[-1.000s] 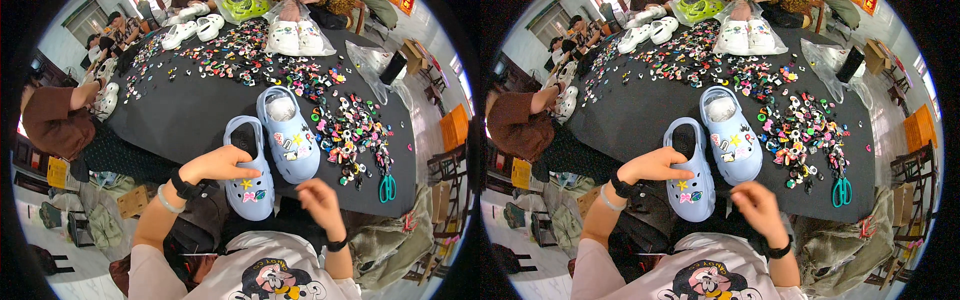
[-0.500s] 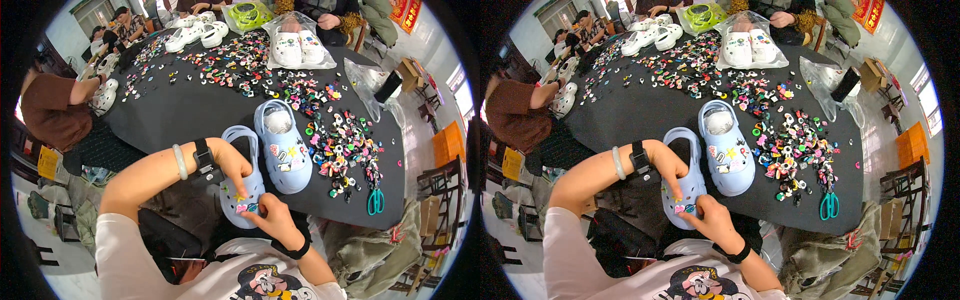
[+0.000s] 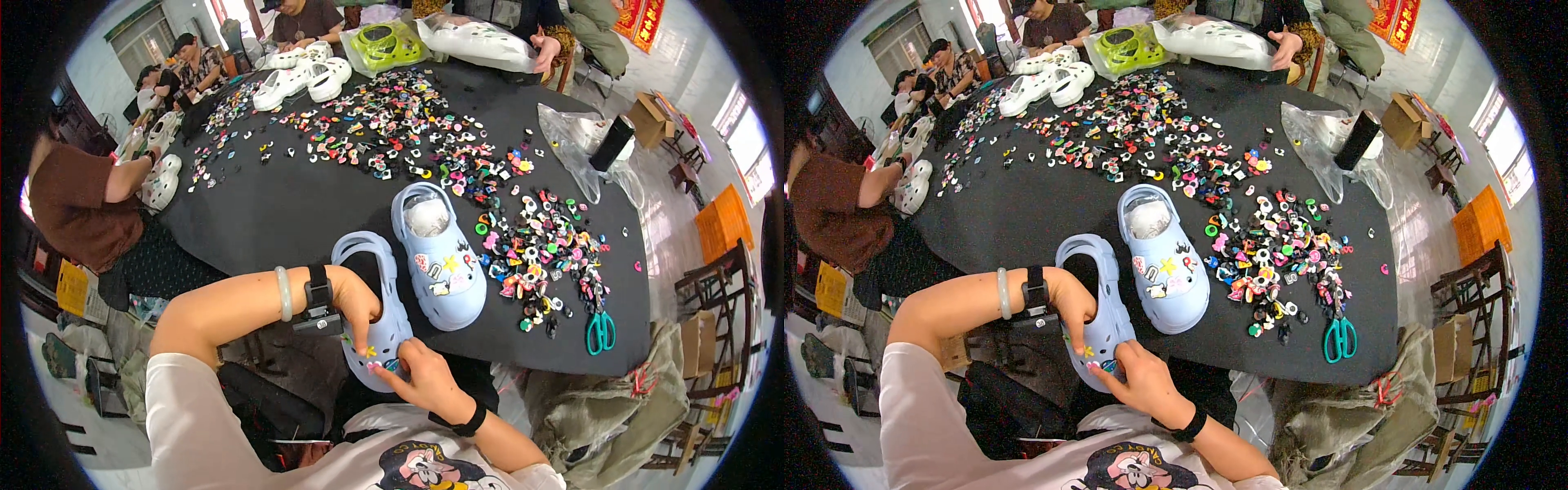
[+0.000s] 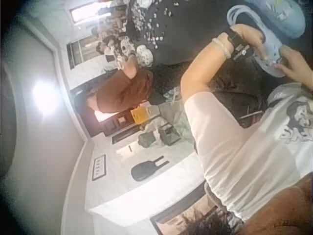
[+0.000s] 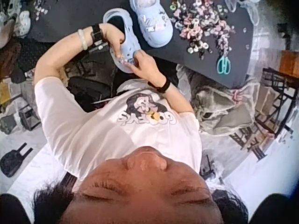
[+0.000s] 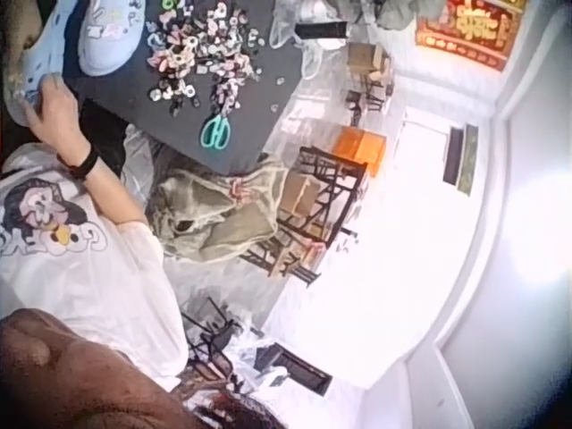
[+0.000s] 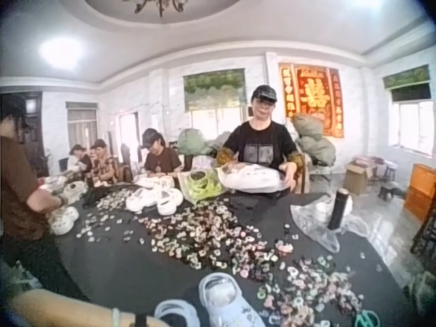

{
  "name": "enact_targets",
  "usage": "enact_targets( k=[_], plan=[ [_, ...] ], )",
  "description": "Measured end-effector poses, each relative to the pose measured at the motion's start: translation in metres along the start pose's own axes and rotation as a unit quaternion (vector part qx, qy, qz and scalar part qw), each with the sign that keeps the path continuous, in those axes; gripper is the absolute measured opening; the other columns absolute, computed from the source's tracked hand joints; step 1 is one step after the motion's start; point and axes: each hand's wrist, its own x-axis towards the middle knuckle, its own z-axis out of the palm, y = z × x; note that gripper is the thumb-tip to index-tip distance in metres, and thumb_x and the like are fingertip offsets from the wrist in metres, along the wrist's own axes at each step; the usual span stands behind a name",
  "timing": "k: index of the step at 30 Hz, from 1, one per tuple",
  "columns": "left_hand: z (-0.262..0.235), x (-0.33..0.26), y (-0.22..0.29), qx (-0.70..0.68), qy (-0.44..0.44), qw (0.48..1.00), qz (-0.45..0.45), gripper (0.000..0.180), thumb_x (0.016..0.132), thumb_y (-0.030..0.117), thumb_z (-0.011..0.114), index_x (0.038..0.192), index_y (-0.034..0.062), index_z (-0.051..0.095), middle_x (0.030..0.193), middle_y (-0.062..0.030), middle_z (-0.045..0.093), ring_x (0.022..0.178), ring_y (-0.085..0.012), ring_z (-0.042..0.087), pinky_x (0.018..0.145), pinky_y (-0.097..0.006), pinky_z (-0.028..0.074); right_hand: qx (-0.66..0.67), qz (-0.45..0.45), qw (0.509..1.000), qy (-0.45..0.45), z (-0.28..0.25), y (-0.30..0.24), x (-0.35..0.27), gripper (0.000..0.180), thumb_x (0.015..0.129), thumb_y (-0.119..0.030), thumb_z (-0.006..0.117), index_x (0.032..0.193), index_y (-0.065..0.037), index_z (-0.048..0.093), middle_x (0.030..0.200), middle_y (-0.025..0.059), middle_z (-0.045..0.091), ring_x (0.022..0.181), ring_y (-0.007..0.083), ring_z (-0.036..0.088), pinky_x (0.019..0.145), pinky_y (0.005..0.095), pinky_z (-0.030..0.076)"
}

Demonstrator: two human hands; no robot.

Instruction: Placing decorative plastic charms into the holes of foam clog shoes.

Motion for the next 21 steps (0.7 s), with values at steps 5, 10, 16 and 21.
enact_targets(
  k=[5,10,16,21],
  plan=[
    [-0.003,-0.003,0.009,-0.036,-0.005,0.999,-0.015,0.052,0.074,0.032,0.08,0.102,-0.0091,0.065,0.096,-0.0131,0.069,0.086,-0.0171,0.062,0.075,-0.031,0.049,-0.082,-0.04,0.995,0.043,0.015,0.009,-0.006,0.036,0.084,-0.032,0.069,0.081,-0.002,0.05,0.077,0.0139,0.052,0.059,0.031,0.059,0.052,0.0394,0.049],
    [-0.002,0.003,-0.01,-0.152,-0.014,0.988,-0.009,0.054,0.073,0.016,0.082,0.115,-0.009,0.06,0.109,-0.0146,0.068,0.099,-0.0199,0.063,0.088,-0.033,0.05,-0.166,-0.076,0.982,0.049,0.022,0.018,-0.003,0.033,0.085,-0.03,0.067,0.078,-0.005,0.047,0.075,0.0114,0.049,0.06,0.0279,0.06,0.048,0.0356,0.049],
    [-0.002,0.001,-0.003,-0.087,-0.006,0.996,0.032,0.047,0.081,0.03,0.076,0.104,-0.0097,0.065,0.097,-0.012,0.07,0.088,-0.0152,0.062,0.08,-0.029,0.049,0.048,0.019,0.995,0.089,0.017,0.056,0.001,0.023,0.097,-0.016,0.045,0.084,0.001,0.054,0.071,0.0165,0.058,0.058,0.0331,0.056,0.055,0.0402,0.046],
    [-0.014,0.009,-0.028,-0.13,0.023,0.984,0.117,0.044,0.081,0.027,0.076,0.104,-0.0092,0.065,0.097,-0.0114,0.071,0.086,-0.0122,0.063,0.077,-0.03,0.051,0.352,0.147,0.92,0.095,0.019,0.059,-0.009,0.035,0.104,-0.023,0.035,0.096,0.001,0.06,0.07,0.0017,0.054,0.056,0.0066,0.046,0.05,0.0237,0.039]
  ],
)
